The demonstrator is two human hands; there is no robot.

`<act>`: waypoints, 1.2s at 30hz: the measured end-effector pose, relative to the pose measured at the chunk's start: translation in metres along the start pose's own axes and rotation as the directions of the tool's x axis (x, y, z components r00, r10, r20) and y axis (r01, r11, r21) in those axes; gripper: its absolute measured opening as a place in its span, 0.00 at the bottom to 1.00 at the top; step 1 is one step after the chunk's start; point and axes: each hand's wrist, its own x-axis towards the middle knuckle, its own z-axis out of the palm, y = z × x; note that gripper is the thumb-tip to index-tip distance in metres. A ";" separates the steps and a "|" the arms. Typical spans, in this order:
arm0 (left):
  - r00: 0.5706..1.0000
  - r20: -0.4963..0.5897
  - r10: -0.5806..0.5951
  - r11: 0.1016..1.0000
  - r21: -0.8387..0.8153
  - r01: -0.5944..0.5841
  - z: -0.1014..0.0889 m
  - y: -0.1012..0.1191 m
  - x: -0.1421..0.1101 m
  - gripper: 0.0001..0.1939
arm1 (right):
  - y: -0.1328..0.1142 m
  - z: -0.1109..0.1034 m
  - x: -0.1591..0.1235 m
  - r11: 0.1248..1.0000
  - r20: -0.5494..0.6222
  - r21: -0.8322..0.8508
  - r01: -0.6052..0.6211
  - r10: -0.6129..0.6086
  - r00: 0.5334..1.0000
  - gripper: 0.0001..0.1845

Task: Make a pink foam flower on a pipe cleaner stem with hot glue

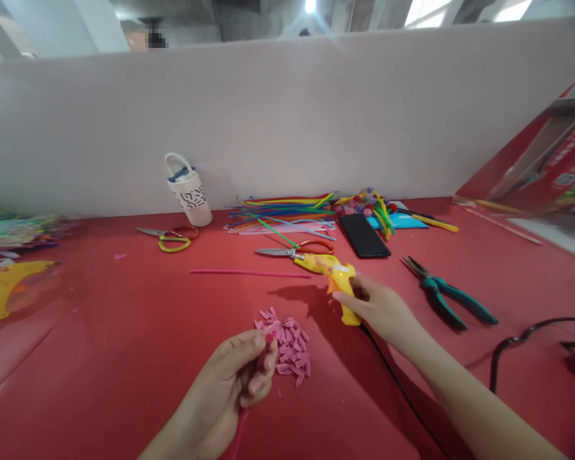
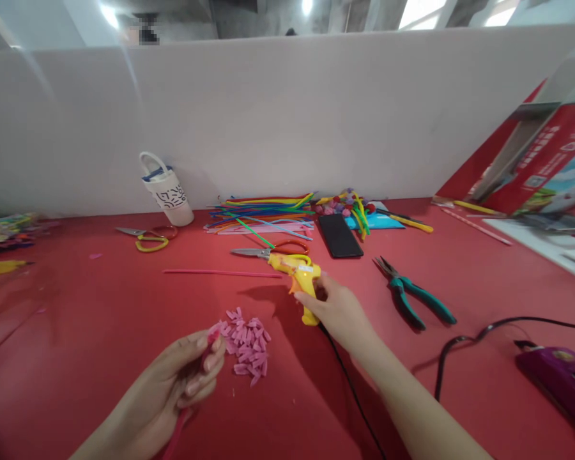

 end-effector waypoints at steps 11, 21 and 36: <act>0.992 -0.122 0.035 0.998 -0.053 -0.042 -0.002 0.000 0.007 0.10 | -0.021 0.002 -0.036 0.783 0.126 0.615 -0.093 0.018 0.992 0.13; 0.988 -0.153 0.003 0.958 -0.284 -0.047 -0.005 0.002 0.011 0.12 | -0.042 0.008 -0.068 0.911 0.200 0.410 -0.037 -0.050 0.978 0.10; 0.973 -0.231 0.009 0.975 -0.213 -0.060 -0.002 0.002 0.009 0.13 | -0.055 0.022 -0.078 0.910 0.187 0.413 0.036 -0.123 0.975 0.11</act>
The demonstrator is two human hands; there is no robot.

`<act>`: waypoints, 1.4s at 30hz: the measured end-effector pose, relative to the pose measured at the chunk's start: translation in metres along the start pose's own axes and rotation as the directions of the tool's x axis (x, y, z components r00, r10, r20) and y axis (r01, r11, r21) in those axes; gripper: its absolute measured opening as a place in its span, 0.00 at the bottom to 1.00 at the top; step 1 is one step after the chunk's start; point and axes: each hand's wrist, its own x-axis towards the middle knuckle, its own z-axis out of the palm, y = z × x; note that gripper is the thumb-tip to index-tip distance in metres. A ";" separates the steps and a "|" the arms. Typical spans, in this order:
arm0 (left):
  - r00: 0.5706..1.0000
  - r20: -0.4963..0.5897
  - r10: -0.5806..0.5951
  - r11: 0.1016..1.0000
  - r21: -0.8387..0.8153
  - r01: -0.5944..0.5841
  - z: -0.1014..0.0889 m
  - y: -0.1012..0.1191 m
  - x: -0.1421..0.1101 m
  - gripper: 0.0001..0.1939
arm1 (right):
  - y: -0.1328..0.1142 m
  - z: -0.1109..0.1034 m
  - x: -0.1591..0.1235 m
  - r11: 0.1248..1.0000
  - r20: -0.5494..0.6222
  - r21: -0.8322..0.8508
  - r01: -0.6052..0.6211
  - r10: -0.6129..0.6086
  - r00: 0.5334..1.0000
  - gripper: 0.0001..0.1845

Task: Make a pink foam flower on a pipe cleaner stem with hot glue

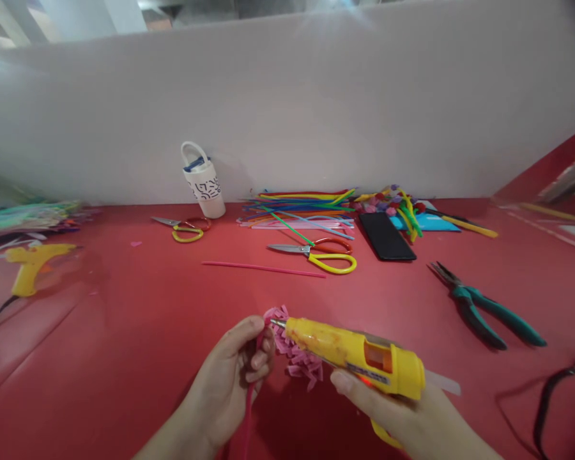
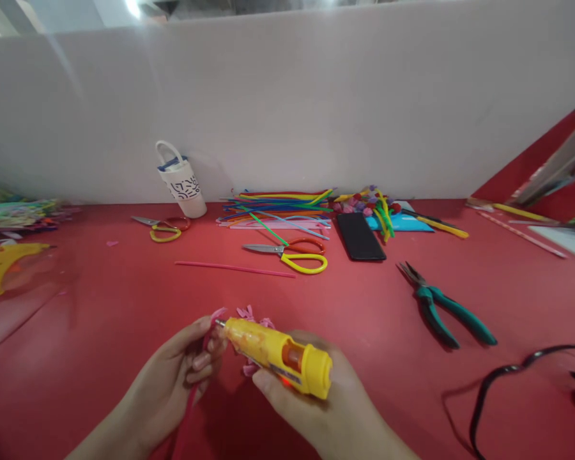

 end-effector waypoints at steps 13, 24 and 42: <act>1.000 0.016 -0.022 1.000 0.012 0.022 0.000 0.000 0.001 0.13 | 0.003 0.002 0.002 1.000 0.009 -0.010 -0.005 0.005 1.000 0.12; 1.000 0.022 -0.021 0.999 -0.023 0.022 0.000 0.000 0.003 0.13 | 0.005 0.003 0.001 0.999 -0.056 -0.041 -0.013 0.011 0.998 0.10; 1.000 0.005 -0.022 1.000 0.002 0.022 -0.001 -0.001 0.002 0.11 | -0.001 -0.006 0.007 0.987 0.148 -0.127 0.102 -0.083 0.986 0.09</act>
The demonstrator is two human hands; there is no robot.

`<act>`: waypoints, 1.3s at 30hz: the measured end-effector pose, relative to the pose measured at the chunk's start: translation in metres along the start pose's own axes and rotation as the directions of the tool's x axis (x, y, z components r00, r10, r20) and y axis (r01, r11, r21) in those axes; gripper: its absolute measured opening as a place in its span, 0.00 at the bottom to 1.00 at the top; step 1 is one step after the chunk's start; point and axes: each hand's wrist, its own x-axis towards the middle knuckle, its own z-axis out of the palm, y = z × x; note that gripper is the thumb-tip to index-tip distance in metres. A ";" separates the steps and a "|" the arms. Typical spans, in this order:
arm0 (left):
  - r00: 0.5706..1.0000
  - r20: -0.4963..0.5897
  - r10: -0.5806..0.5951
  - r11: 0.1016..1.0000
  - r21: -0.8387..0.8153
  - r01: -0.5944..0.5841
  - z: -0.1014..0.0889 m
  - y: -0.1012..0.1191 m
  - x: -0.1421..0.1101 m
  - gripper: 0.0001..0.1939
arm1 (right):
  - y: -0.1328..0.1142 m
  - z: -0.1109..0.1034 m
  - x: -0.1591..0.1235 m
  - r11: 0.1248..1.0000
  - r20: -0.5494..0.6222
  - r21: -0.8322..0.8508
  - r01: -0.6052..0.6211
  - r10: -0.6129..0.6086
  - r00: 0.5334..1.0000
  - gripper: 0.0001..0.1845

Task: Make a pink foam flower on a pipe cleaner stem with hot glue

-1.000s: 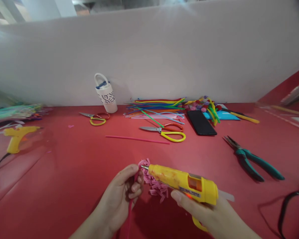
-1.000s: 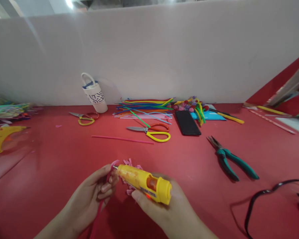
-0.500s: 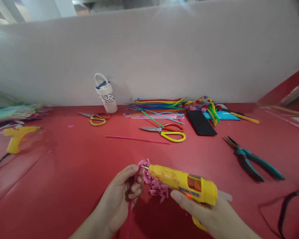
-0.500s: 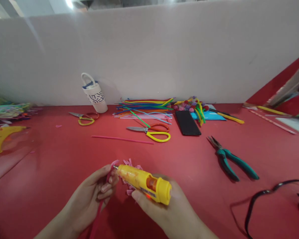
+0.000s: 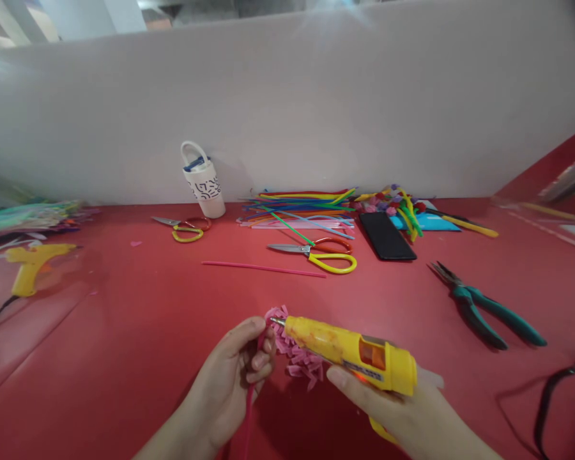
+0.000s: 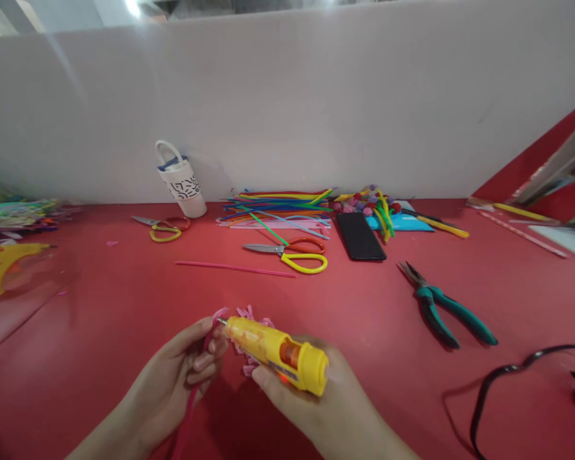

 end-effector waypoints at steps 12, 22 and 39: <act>0.995 0.050 0.083 0.996 0.033 -0.085 0.001 0.003 -0.001 0.11 | 0.031 -0.012 0.011 0.956 -0.245 -0.293 -0.035 -0.039 0.969 0.04; 0.998 0.037 0.058 0.995 0.078 -0.060 0.000 0.003 -0.001 0.11 | 0.052 -0.034 0.038 0.811 -0.268 -0.521 -0.266 0.140 0.953 0.17; 0.989 0.110 0.097 0.936 0.328 -0.128 -0.001 -0.008 0.001 0.13 | 0.050 0.002 0.035 0.485 0.167 -0.814 0.319 -0.331 0.929 0.05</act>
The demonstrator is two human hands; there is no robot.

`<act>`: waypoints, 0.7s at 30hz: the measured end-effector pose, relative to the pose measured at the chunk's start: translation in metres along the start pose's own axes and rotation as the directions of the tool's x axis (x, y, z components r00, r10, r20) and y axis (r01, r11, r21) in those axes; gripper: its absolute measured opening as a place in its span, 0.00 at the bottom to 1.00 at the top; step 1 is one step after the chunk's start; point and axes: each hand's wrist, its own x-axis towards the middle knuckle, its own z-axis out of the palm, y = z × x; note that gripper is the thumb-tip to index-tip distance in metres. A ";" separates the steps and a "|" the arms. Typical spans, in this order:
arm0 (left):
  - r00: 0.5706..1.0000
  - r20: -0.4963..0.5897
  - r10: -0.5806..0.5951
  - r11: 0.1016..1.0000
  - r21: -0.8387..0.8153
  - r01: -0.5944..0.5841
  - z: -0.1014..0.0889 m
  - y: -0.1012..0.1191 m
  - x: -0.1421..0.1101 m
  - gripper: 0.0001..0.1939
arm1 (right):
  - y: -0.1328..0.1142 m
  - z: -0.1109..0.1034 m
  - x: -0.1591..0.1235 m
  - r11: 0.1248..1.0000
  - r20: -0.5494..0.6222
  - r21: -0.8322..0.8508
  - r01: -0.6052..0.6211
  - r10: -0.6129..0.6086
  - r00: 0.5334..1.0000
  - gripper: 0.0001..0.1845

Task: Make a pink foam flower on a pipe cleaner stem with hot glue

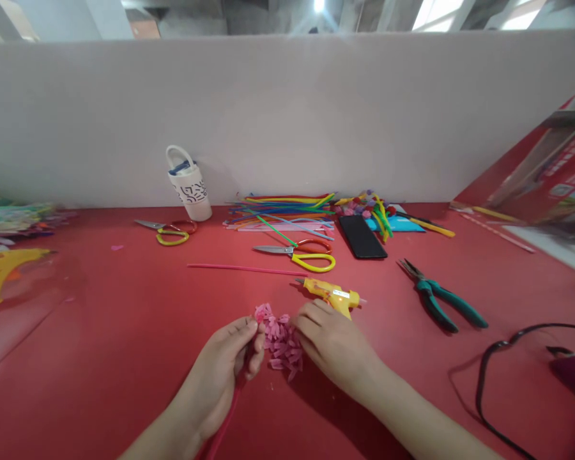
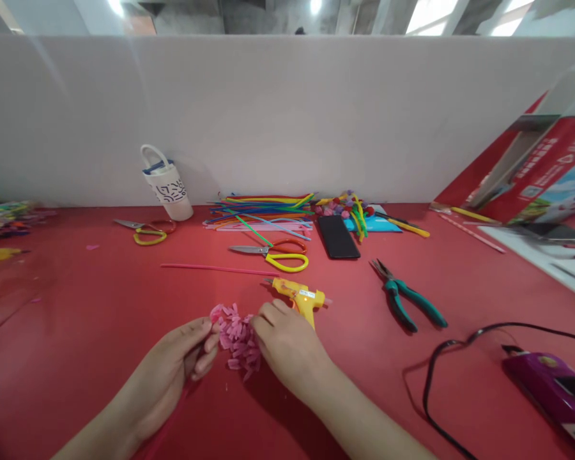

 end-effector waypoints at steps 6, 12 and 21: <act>0.998 0.062 -0.019 1.000 0.003 0.019 0.000 -0.005 -0.004 0.07 | 0.002 0.013 0.002 0.994 -0.005 0.106 0.021 -0.020 1.000 0.09; 0.999 -0.034 -0.006 1.000 -0.016 0.005 0.004 -0.002 -0.007 0.07 | -0.016 -0.012 -0.006 0.921 -0.029 0.378 -0.094 0.113 0.993 0.11; 0.998 -0.039 0.053 0.976 0.212 -0.043 0.009 -0.007 -0.007 0.04 | -0.039 -0.021 -0.007 0.609 0.146 0.712 -0.350 0.359 0.922 0.06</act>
